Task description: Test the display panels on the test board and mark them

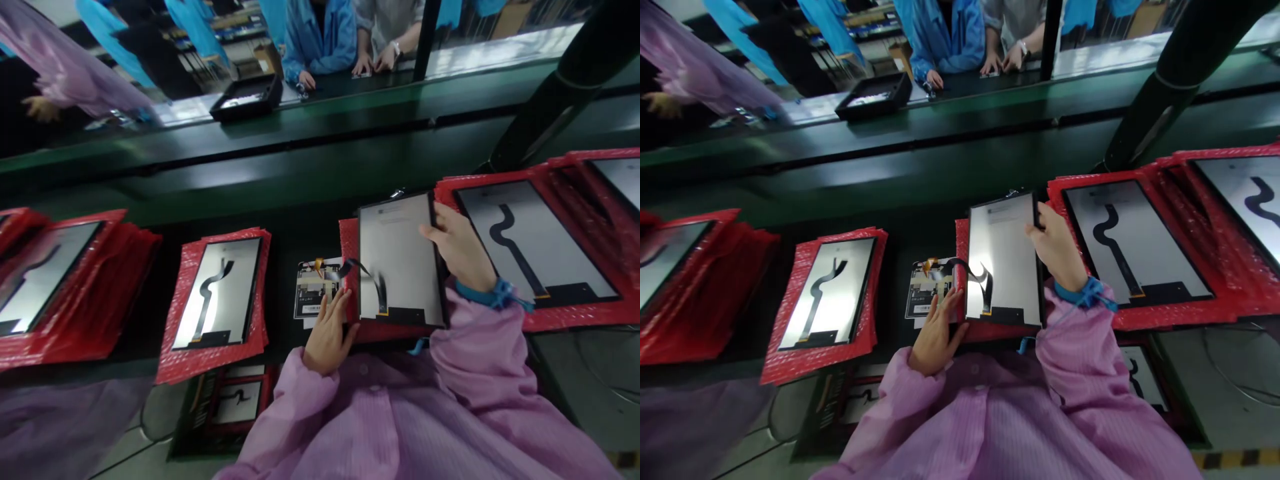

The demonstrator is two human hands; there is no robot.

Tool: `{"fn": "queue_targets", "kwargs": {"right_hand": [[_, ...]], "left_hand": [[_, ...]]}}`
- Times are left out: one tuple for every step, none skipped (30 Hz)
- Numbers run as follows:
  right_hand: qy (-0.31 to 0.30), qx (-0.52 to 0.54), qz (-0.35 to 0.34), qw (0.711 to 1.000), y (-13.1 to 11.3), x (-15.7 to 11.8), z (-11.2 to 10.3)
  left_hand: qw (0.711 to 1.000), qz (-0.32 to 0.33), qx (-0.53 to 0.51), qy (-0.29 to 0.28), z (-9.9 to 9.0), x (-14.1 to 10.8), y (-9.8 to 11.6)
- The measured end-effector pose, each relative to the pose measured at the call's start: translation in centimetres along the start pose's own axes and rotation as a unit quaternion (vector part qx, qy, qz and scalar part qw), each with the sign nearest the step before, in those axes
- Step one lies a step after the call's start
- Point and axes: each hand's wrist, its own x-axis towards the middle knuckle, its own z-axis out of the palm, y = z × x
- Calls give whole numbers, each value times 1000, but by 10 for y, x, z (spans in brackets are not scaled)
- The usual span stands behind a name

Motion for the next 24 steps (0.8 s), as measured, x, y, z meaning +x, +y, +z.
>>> {"fn": "queue_targets", "kwargs": {"right_hand": [[-16, 39, 37, 998, 1, 5, 7], [-34, 64, 69, 995, 3, 10, 14], [-53, 62, 94, 992, 7, 14, 21], [-67, 35, 108, 991, 11, 17, 25], [-75, -6, 114, 991, 16, 20, 28], [-76, -51, 115, 989, 21, 21, 30], [-68, -93, 113, 987, 24, 20, 29], [-54, -128, 110, 984, 27, 19, 28], [-33, -150, 106, 982, 27, 16, 27], [-13, -168, 95, 981, 26, 13, 26], [-2, -189, 73, 979, 24, 10, 27], [-7, -206, 41, 978, 21, 8, 30], [-34, -211, 5, 977, 18, 7, 35], [-79, -205, -32, 975, 15, 7, 42], [-132, -191, -62, 971, 14, 9, 51], [-184, -170, -82, 965, 13, 11, 60], [-225, -148, -90, 959, 13, 14, 70], [-251, -132, -92, 954, 14, 16, 78], [-265, -124, -92, 952, 16, 18, 85], [-271, -118, -91, 951, 18, 19, 91], [-274, -112, -91, 951, 20, 19, 94], [-277, -106, -92, 951, 22, 18, 96], [-278, -100, -94, 951, 23, 17, 96], [-280, -96, -96, 950, 24, 16, 95]], "left_hand": [[1000, 1, -13, 8, -1, 0, -1], [1000, 4, -23, 13, -1, 0, -2], [999, 9, -28, 17, -2, 0, -2], [999, 12, -30, 16, -1, -1, -3], [999, 12, -27, 12, 0, -1, -3], [1000, 10, -21, 7, 0, -1, -3], [1000, 10, -13, 2, 1, -2, -3], [1000, 13, -5, -3, 0, -2, -2], [1000, 17, 2, -7, -2, -2, -1], [1000, 26, 7, -9, -6, -1, 0], [999, 38, 10, -7, -13, 3, 1], [999, 52, 9, 1, -22, 8, 1], [998, 65, 5, 17, -32, 17, 1], [996, 78, 1, 43, -43, 28, 0], [993, 87, -1, 75, -53, 42, -3], [990, 89, 3, 109, -62, 58, -7], [986, 86, 13, 139, -69, 74, -12], [984, 79, 27, 157, -73, 91, -18], [985, 73, 39, 153, -74, 106, -25], [987, 67, 48, 137, -73, 119, -31], [990, 63, 51, 111, -70, 129, -38], [994, 63, 48, 78, -65, 135, -43], [996, 64, 39, 45, -61, 138, -48], [997, 65, 26, 16, -56, 138, -51]]}}
